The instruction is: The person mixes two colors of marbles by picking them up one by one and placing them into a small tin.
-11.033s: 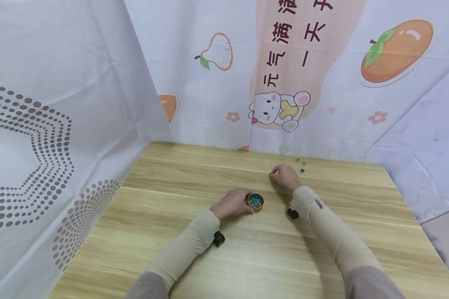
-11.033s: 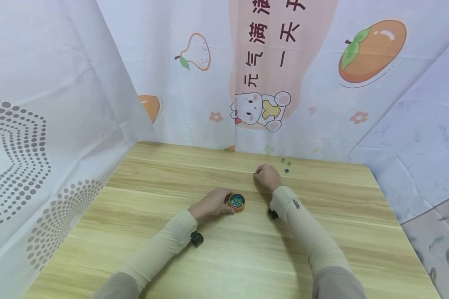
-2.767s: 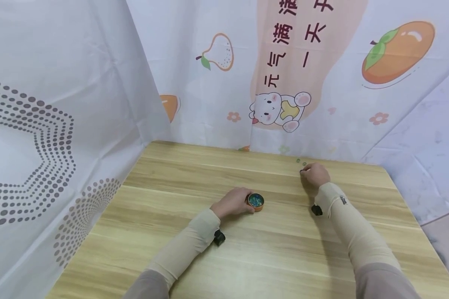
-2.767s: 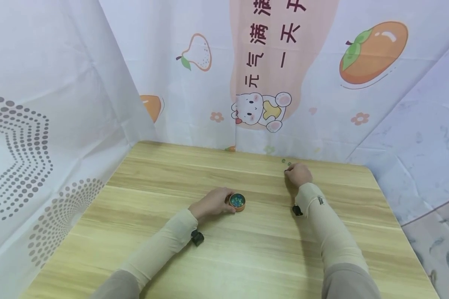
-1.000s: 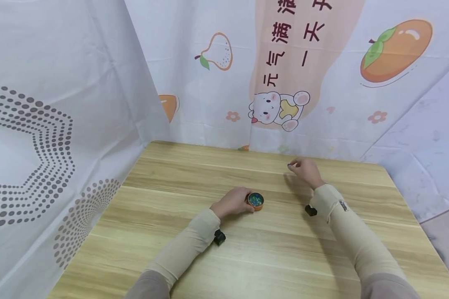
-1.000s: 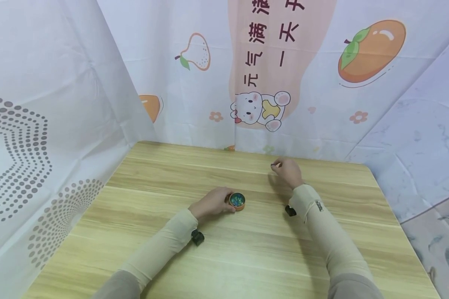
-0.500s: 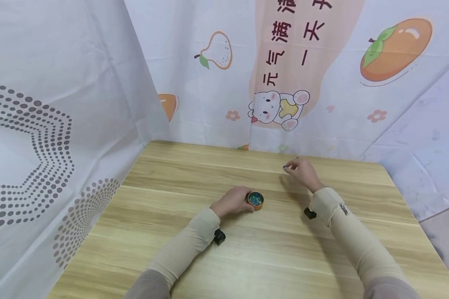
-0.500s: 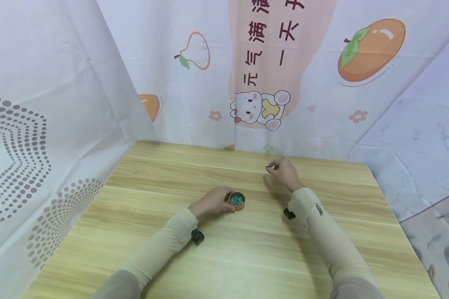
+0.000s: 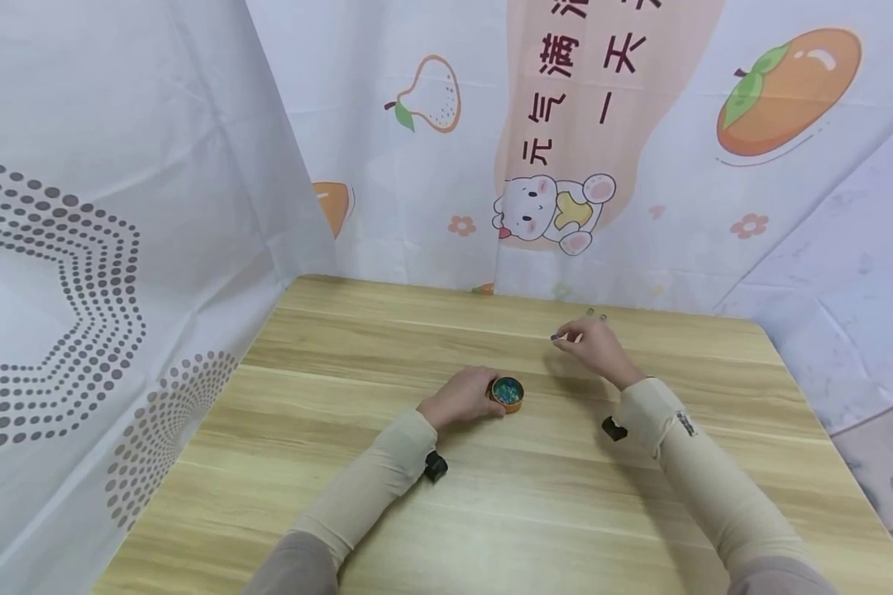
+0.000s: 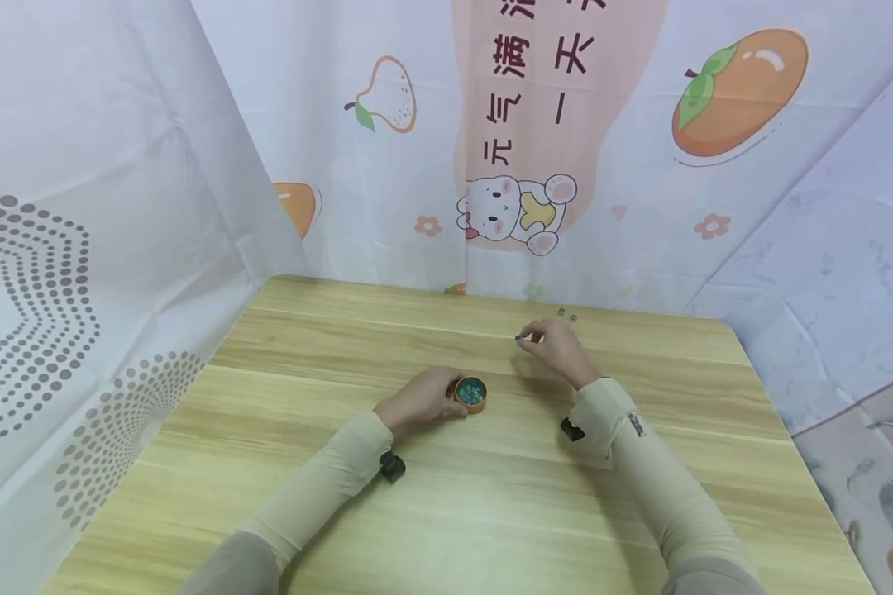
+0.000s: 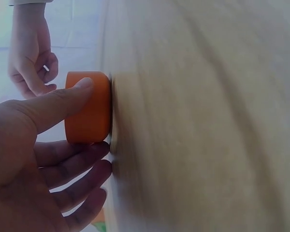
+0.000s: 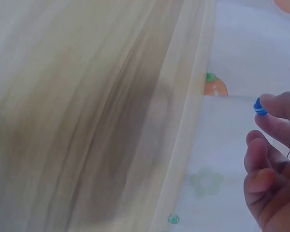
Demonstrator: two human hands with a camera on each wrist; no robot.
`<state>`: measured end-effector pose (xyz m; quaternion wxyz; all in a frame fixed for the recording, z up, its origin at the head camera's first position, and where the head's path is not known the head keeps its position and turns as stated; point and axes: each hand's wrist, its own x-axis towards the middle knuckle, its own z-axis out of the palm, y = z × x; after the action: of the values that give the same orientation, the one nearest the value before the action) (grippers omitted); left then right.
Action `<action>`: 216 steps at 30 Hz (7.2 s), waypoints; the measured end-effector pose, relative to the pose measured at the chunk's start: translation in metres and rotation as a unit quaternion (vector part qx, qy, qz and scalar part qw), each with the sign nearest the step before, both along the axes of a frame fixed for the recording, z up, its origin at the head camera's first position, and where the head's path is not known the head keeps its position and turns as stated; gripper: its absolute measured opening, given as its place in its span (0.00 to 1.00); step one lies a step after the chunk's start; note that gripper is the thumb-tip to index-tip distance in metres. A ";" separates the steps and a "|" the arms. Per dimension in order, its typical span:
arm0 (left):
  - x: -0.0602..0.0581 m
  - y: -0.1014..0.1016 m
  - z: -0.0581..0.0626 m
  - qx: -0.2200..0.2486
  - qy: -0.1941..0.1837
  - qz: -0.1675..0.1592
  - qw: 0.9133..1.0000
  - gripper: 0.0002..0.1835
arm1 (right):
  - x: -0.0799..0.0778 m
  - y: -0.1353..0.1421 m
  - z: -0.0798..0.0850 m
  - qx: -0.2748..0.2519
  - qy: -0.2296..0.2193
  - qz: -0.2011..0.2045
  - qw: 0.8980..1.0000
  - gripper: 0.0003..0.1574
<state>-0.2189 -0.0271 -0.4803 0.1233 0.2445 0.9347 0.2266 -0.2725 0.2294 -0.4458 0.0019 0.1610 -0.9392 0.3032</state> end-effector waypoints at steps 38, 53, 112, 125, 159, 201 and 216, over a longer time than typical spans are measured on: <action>-0.003 0.004 -0.004 -0.002 0.001 0.002 1.000 0.34 | 0.038 -0.041 -0.017 -0.010 -0.010 0.107 0.994 0.06; -0.001 0.003 0.000 -0.004 -0.012 -0.001 1.000 0.32 | 0.045 -0.048 -0.023 -0.006 -0.060 0.118 0.991 0.07; 0.000 0.002 -0.002 -0.007 -0.018 0.012 1.000 0.32 | -0.005 -0.020 -0.011 0.112 0.013 0.017 0.993 0.15; 0.001 0.003 -0.002 -0.014 -0.009 0.007 1.000 0.33 | -0.029 0.009 -0.010 0.103 -0.009 -0.045 0.994 0.18; 0.002 0.000 0.003 -0.017 -0.005 -0.010 1.000 0.29 | -0.069 0.052 -0.033 0.077 -0.056 -0.151 0.984 0.25; -0.003 0.002 0.002 0.001 -0.009 -0.010 1.000 0.26 | -0.075 0.049 -0.029 0.088 -0.058 -0.115 0.988 0.23; -0.004 0.003 0.000 0.003 -0.020 0.004 1.000 0.30 | -0.056 0.028 -0.022 0.020 -0.003 -0.098 0.995 0.19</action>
<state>-0.2230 -0.0242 -0.4806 0.1397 0.2363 0.9324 0.2352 -0.3288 0.2571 -0.4679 0.0255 0.0674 -0.9563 0.2832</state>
